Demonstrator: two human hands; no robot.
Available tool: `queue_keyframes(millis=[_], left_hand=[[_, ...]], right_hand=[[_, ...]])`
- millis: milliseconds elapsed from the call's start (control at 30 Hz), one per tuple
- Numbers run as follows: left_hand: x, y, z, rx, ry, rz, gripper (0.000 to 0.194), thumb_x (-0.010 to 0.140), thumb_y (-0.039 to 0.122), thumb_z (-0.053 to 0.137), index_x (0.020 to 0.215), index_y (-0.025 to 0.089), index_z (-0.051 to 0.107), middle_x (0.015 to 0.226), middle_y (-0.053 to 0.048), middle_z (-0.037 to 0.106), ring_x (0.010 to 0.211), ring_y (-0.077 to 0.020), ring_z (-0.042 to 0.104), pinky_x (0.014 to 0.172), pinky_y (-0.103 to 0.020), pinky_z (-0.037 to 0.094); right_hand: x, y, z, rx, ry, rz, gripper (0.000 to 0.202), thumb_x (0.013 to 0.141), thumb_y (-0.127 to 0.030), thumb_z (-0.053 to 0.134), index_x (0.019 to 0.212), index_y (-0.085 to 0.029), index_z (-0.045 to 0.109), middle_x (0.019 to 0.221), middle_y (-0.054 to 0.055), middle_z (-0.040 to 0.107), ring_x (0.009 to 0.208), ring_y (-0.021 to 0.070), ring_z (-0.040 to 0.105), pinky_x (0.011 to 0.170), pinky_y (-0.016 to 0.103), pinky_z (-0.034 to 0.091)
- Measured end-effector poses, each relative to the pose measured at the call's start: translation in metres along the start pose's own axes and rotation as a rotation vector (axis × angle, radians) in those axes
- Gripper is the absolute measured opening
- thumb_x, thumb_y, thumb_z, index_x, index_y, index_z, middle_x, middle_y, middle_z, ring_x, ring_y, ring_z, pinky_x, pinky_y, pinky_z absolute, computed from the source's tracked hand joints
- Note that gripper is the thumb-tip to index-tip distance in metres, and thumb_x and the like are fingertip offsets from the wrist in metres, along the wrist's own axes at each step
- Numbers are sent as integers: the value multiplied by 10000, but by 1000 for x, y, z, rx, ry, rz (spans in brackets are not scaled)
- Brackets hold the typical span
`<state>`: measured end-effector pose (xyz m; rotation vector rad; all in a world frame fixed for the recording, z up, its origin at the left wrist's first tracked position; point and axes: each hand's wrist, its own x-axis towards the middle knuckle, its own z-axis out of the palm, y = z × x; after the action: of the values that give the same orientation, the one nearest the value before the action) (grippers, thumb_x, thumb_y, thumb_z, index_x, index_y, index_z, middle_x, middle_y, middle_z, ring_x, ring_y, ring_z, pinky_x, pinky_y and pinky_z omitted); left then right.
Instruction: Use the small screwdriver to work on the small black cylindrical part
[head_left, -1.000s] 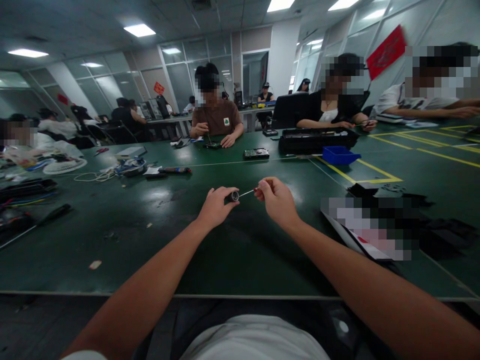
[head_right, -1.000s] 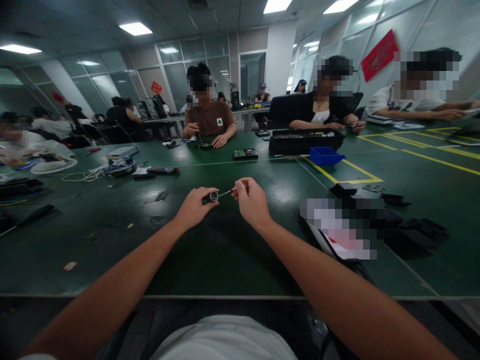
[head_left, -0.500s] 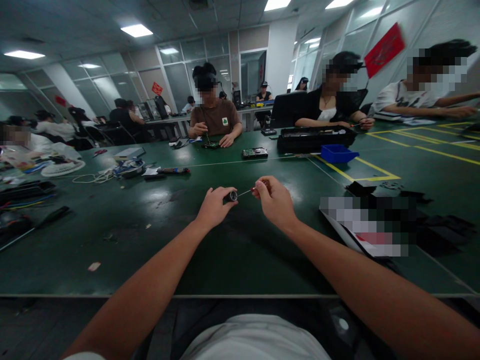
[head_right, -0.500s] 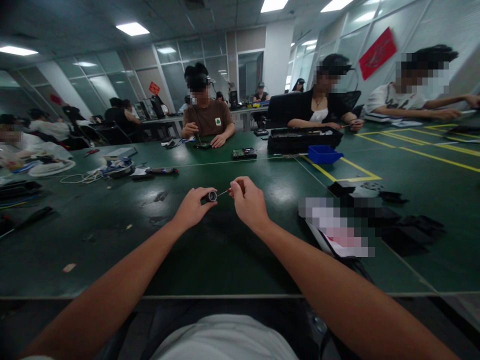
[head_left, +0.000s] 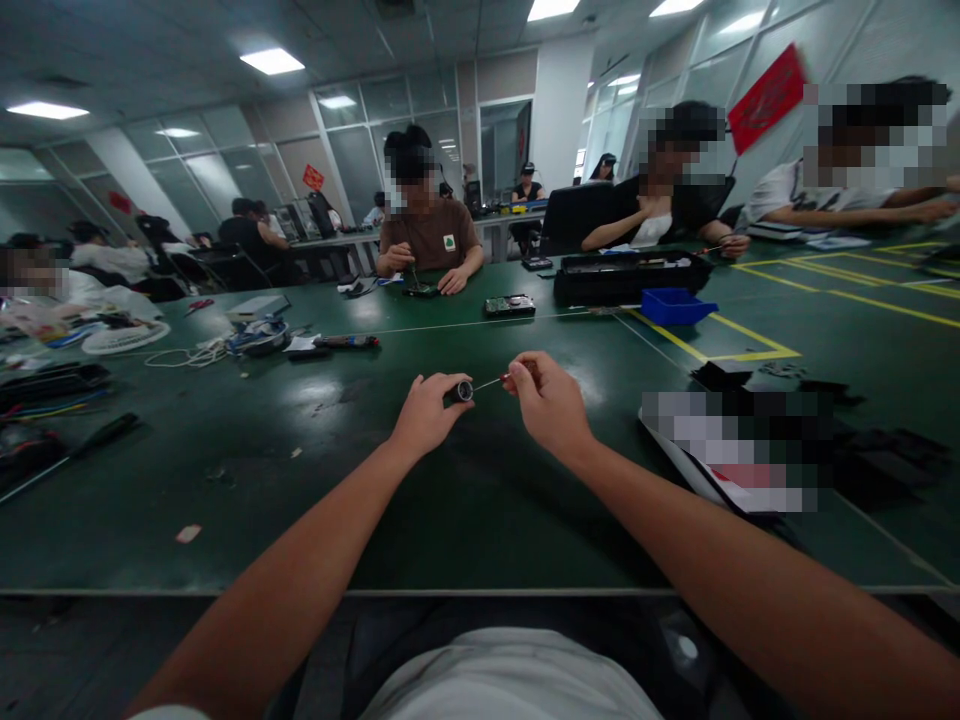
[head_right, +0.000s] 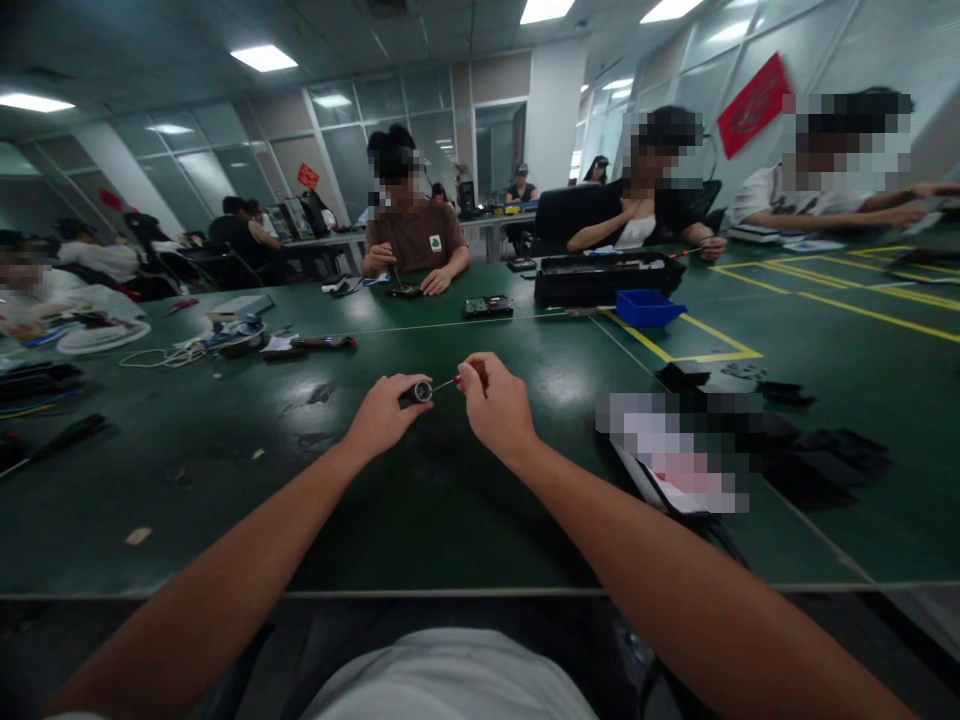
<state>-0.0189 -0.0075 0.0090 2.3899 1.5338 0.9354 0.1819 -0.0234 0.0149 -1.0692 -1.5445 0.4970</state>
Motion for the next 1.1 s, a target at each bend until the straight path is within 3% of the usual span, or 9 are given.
queue_keyframes(millis=[300, 533, 700, 1100], left_hand=[[0, -1, 0, -12, 8, 21, 341, 856, 243, 721, 1194, 242, 680, 1176, -67, 713, 1106, -255, 627, 1068, -493, 393], [1, 0, -2, 8, 15, 23, 319, 851, 252, 724, 1169, 251, 691, 1138, -60, 721, 1057, -251, 639, 957, -421, 456], [0, -2, 0, -11, 19, 30, 314, 845, 236, 728, 1157, 239, 695, 1107, -59, 722, 1039, -244, 643, 948, -408, 465], [0, 2, -2, -22, -1, 26, 309, 853, 275, 728, 1157, 237, 692, 1069, -48, 724, 1009, -245, 639, 936, -406, 471]], right_hand=[[2, 0, -1, 59, -43, 38, 235, 971, -431, 496, 947, -225, 606, 809, 38, 730, 759, 205, 706, 726, 364, 538], [0, -2, 0, 11, -7, 6, 236, 976, -437, 492, 981, -231, 606, 868, 54, 746, 824, 217, 722, 771, 377, 539], [2, -1, 0, 72, -47, 53, 247, 965, -445, 499, 946, -224, 609, 806, 38, 731, 752, 199, 706, 724, 357, 540], [2, 0, 0, 120, 24, 76, 251, 960, -450, 511, 959, -217, 604, 841, 54, 738, 775, 205, 708, 742, 370, 540]])
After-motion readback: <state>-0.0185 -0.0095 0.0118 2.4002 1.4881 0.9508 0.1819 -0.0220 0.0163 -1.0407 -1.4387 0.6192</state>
